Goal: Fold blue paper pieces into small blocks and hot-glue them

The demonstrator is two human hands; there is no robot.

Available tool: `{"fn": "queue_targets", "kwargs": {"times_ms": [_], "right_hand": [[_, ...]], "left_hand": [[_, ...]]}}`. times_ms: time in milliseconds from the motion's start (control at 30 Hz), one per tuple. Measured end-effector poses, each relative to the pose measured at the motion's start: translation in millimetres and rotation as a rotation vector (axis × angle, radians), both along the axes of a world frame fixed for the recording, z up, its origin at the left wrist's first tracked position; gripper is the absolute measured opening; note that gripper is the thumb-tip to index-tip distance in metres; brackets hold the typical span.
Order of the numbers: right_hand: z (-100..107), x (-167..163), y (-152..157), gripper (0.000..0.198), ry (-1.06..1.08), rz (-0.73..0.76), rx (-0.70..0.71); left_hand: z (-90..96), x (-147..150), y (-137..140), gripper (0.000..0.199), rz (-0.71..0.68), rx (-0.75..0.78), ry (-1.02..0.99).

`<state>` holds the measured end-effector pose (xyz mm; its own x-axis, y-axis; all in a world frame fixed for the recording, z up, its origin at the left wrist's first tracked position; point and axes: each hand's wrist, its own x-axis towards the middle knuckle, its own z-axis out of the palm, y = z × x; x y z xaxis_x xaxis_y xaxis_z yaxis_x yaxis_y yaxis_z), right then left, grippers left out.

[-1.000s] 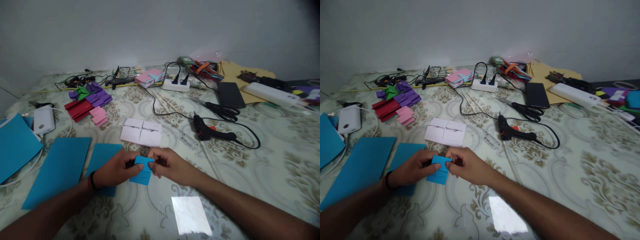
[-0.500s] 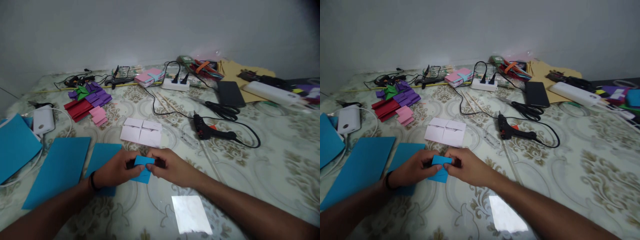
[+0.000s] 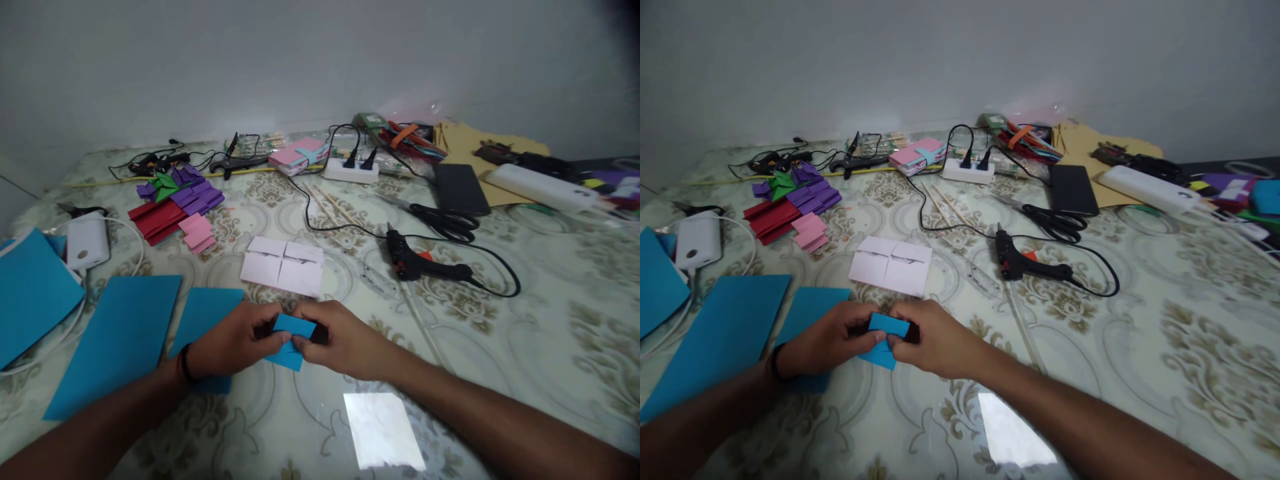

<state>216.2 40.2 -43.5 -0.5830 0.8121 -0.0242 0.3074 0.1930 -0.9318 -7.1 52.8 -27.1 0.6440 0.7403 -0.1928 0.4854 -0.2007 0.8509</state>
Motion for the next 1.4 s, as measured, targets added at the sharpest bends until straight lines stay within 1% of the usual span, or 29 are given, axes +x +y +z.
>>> {"fn": "queue_targets", "kwargs": {"times_ms": [133,233,400,467,567,633,733,800,833,933,1000,1067,1167,1333,1400], "right_hand": [[-0.3,0.8,0.0,0.002,0.018,-0.011,0.006],[0.4,0.7,0.1,0.005,0.014,-0.023,0.014],[-0.5,0.0,-0.1,0.008,0.014,0.007,0.047],[-1.3,0.0,0.2,0.01,0.006,0.011,0.043],[-1.9,0.6,1.2,0.008,0.012,0.012,0.029],[-2.0,1.0,1.9,0.006,0.038,-0.004,-0.006],[-2.2,1.2,2.2,0.009,0.098,-0.039,-0.139],[-2.2,1.0,2.2,0.011,0.126,-0.035,-0.182],[-2.1,1.0,2.2,0.012,0.129,-0.026,-0.165],[-1.2,1.3,2.5,0.013,0.111,0.002,-0.053],[-0.5,1.9,3.1,0.013,0.11,0.014,-0.036],[-0.1,2.5,3.5,0.013,0.13,0.026,-0.07],[-1.8,3.2,3.7,0.013,0.166,0.021,-0.157],[-9.4,3.5,5.6,0.025,0.299,-0.033,-0.358],[-11.1,3.4,7.3,0.029,0.343,-0.046,-0.403]], "left_hand": [[-0.8,0.6,-1.1,0.022,0.028,-0.025,-0.01],[-0.3,1.0,-1.2,0.024,0.051,-0.047,-0.018],[-0.2,0.2,-1.1,0.019,0.034,-0.066,-0.036],[-1.6,-0.5,-1.4,0.019,0.026,-0.062,-0.044],[-3.2,-0.8,-1.1,0.024,0.038,-0.025,-0.059],[-2.6,-0.3,-0.4,0.023,0.041,-0.016,-0.063],[-0.1,0.8,0.5,0.015,0.018,-0.036,-0.078],[0.9,1.2,0.3,0.015,0.012,-0.041,-0.08],[0.9,1.2,0.1,0.016,0.012,-0.04,-0.08],[-0.5,0.6,-1.0,0.019,0.009,-0.042,-0.071],[-1.3,0.2,-1.3,0.021,0.016,-0.031,-0.069],[-1.5,0.2,-1.0,0.023,0.027,-0.021,-0.071],[-0.8,0.5,-0.1,0.023,0.034,-0.04,-0.079],[-0.2,0.3,0.8,0.02,0.028,-0.096,-0.106],[0.2,0.2,0.6,0.019,0.031,-0.118,-0.112]]}}
